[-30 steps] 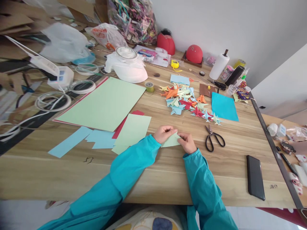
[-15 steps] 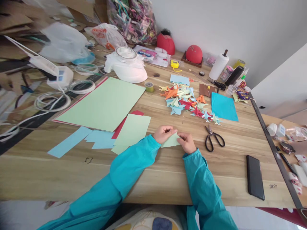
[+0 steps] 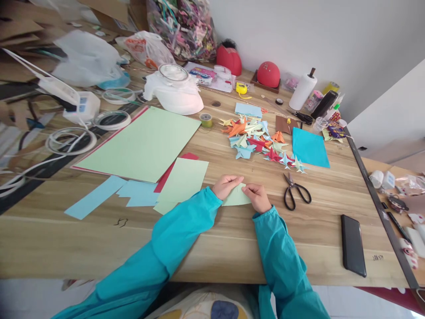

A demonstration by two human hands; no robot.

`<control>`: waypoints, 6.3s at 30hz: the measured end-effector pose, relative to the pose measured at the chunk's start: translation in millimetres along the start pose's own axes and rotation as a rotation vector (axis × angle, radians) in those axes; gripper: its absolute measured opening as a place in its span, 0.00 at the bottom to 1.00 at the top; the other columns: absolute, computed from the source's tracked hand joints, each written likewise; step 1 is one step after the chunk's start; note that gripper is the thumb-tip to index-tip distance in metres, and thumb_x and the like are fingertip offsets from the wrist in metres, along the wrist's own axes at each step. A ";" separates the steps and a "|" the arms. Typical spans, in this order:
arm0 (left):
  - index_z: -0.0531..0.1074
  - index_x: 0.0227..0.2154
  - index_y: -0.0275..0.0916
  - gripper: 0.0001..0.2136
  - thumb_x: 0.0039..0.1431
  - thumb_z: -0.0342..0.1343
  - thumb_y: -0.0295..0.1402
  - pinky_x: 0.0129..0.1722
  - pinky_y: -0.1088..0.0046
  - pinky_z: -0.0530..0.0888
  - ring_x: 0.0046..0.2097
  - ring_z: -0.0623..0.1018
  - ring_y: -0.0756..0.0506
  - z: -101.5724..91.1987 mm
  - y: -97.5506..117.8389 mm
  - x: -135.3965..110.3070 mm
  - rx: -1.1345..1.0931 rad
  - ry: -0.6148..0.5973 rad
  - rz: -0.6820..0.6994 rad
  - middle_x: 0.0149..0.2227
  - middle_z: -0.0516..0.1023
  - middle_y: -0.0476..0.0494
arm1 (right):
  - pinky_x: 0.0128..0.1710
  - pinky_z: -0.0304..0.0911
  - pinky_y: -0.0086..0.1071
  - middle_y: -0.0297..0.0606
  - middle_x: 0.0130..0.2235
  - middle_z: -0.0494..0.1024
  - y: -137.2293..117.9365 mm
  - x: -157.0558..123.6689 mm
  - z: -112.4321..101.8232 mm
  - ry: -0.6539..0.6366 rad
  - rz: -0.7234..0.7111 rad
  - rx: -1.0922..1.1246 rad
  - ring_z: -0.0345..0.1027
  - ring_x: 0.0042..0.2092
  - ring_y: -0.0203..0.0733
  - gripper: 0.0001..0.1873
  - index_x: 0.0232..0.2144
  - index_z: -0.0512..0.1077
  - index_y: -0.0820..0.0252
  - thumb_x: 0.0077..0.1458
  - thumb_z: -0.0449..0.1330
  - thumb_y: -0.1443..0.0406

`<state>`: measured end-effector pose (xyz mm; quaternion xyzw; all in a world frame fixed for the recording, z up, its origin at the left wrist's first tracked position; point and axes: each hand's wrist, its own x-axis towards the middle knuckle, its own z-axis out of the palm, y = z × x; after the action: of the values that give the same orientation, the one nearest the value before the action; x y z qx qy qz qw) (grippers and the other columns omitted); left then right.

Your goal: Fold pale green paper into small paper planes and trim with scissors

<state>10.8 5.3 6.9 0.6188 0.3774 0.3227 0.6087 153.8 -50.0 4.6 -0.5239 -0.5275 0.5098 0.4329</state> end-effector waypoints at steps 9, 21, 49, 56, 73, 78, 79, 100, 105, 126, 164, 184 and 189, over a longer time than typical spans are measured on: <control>0.58 0.14 0.36 0.19 0.51 0.50 0.44 0.24 0.76 0.55 0.24 0.56 0.54 -0.4 -1.1 1.2 0.098 -0.049 0.120 0.17 0.53 0.55 | 0.20 0.42 0.27 0.27 0.17 0.57 -0.4 -1.1 -0.9 0.067 0.003 0.021 0.46 0.21 0.29 0.16 0.17 0.64 0.61 0.47 0.58 0.55; 0.59 0.15 0.36 0.17 0.52 0.49 0.42 0.23 0.76 0.54 0.23 0.56 0.54 -5.5 -4.3 1.2 0.080 -0.112 0.140 0.18 0.54 0.54 | 0.19 0.41 0.27 0.29 0.16 0.60 -0.1 -0.3 -1.1 0.079 0.038 0.109 0.48 0.19 0.30 0.07 0.17 0.69 0.61 0.41 0.55 0.65; 0.56 0.16 0.37 0.16 0.52 0.49 0.40 0.25 0.75 0.56 0.25 0.57 0.53 -2.8 -1.4 -1.7 0.092 -0.156 0.185 0.20 0.54 0.54 | 0.19 0.40 0.26 0.26 0.16 0.54 2.6 -1.3 0.1 0.052 0.062 0.090 0.43 0.19 0.28 0.17 0.15 0.62 0.61 0.45 0.59 0.56; 0.63 0.20 0.35 0.17 0.52 0.51 0.46 0.23 0.77 0.58 0.24 0.59 0.54 -2.1 0.0 2.0 -0.073 0.051 0.056 0.19 0.58 0.54 | 0.21 0.47 0.27 0.28 0.17 0.60 -0.1 0.2 -2.4 0.199 -0.008 0.142 0.51 0.21 0.30 0.18 0.18 0.65 0.61 0.47 0.58 0.53; 0.67 0.24 0.33 0.20 0.38 0.63 0.46 0.21 0.76 0.70 0.20 0.71 0.52 -5.8 -10.2 4.7 -0.353 -0.233 -0.150 0.18 0.70 0.50 | 0.22 0.55 0.28 0.32 0.20 0.71 4.7 5.5 -1.1 0.405 -0.006 0.269 0.60 0.21 0.33 0.15 0.21 0.69 0.62 0.41 0.64 0.55; 0.70 0.25 0.30 0.21 0.39 0.63 0.46 0.22 0.73 0.73 0.22 0.74 0.50 -6.1 -12.6 3.6 -0.390 -0.357 -0.237 0.23 0.74 0.45 | 0.21 0.55 0.27 0.31 0.20 0.70 3.7 5.5 -1.3 0.431 -0.012 0.265 0.61 0.22 0.33 0.16 0.20 0.69 0.62 0.41 0.64 0.55; 0.70 0.25 0.30 0.21 0.38 0.63 0.47 0.21 0.73 0.73 0.22 0.74 0.50 -6.1 -13.0 3.7 -0.396 -0.351 -0.245 0.23 0.74 0.45 | 0.21 0.55 0.27 0.32 0.20 0.71 3.6 5.1 -1.2 0.431 -0.009 0.270 0.61 0.22 0.33 0.16 0.21 0.69 0.62 0.41 0.63 0.54; 0.69 0.19 0.30 0.20 0.43 0.61 0.47 0.17 0.76 0.72 0.18 0.73 0.51 -5.5 -13.3 7.0 -0.415 -0.213 -0.249 0.17 0.72 0.47 | 0.20 0.59 0.27 0.32 0.25 0.72 0.5 3.2 0.9 0.378 -0.055 0.072 0.60 0.22 0.32 0.13 0.29 0.70 0.63 0.39 0.64 0.62; 0.69 0.20 0.30 0.20 0.44 0.60 0.46 0.18 0.75 0.72 0.19 0.73 0.50 -6.3 -14.5 7.4 -0.405 -0.225 -0.262 0.18 0.73 0.46 | 0.20 0.59 0.26 0.31 0.23 0.72 2.6 3.1 -0.6 0.368 -0.065 0.012 0.60 0.21 0.31 0.13 0.28 0.69 0.63 0.40 0.64 0.61; 0.70 0.23 0.29 0.24 0.39 0.61 0.51 0.15 0.75 0.71 0.17 0.72 0.50 -8.3 -6.6 5.1 -0.373 -0.282 -0.356 0.16 0.72 0.46 | 0.23 0.56 0.27 0.30 0.21 0.71 4.3 2.1 -2.2 0.379 -0.131 -0.112 0.60 0.23 0.32 0.10 0.23 0.70 0.64 0.38 0.65 0.64; 0.74 0.26 0.27 0.20 0.39 0.65 0.43 0.22 0.72 0.74 0.22 0.75 0.48 -14.7 -4.8 -0.5 -0.548 -0.437 -0.334 0.23 0.76 0.42 | 0.22 0.62 0.29 0.31 0.22 0.74 -1.8 0.7 0.4 0.329 -0.065 0.274 0.64 0.22 0.34 0.17 0.29 0.71 0.61 0.35 0.68 0.60; 0.73 0.26 0.31 0.17 0.38 0.65 0.42 0.21 0.76 0.72 0.22 0.74 0.50 -16.1 -0.8 -1.2 -0.227 -0.420 -0.099 0.24 0.75 0.45 | 0.22 0.60 0.30 0.30 0.20 0.73 2.0 2.7 -0.4 0.275 -0.073 0.327 0.63 0.21 0.34 0.14 0.23 0.70 0.60 0.34 0.68 0.60; 0.73 0.27 0.31 0.18 0.39 0.64 0.43 0.19 0.77 0.71 0.22 0.74 0.49 -15.4 -2.6 -2.3 -0.219 -0.423 -0.090 0.23 0.75 0.44 | 0.23 0.61 0.29 0.30 0.20 0.73 1.5 2.7 0.2 0.259 -0.073 0.323 0.64 0.21 0.34 0.13 0.22 0.70 0.60 0.35 0.68 0.60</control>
<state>-3.8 11.1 5.2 0.5854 0.2313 0.1976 0.7515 153.5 -47.4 2.9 -0.4895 -0.3977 0.4999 0.5936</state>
